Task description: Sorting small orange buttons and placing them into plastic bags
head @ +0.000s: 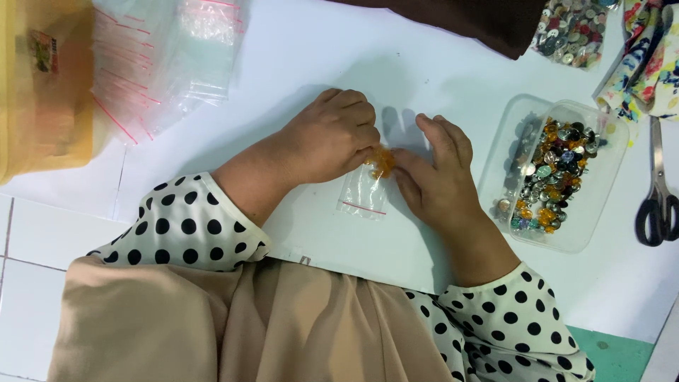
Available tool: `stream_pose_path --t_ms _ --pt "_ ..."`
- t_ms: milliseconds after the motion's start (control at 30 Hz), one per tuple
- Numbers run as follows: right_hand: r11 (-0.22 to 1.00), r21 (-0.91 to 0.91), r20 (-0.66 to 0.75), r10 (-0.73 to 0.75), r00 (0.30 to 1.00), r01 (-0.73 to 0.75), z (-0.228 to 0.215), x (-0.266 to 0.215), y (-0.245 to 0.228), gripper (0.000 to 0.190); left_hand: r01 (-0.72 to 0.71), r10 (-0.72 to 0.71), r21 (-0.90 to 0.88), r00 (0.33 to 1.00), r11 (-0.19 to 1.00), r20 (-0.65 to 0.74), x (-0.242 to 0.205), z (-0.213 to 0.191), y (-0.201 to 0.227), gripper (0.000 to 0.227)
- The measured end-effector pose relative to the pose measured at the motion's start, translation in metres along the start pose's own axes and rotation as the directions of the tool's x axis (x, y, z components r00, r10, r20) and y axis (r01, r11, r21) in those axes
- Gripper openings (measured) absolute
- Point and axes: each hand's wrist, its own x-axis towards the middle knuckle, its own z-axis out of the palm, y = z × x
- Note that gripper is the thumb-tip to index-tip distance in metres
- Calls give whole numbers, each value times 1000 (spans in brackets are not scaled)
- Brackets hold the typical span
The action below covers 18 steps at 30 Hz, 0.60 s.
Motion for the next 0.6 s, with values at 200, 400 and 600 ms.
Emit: stream_pose_path --t_ms 200,400,600 --pt "999 -34 30 -23 999 24 -1 4 -2 20 -19 22 86 999 996 -40 -6 16 -6 11" --pt "1000 16 28 -20 999 20 -12 4 -1 23 -219 241 104 921 970 -306 5 2 19 21" --pt "999 39 55 -31 998 28 -9 1 -2 32 -405 412 74 900 911 -144 -29 0 22 10"
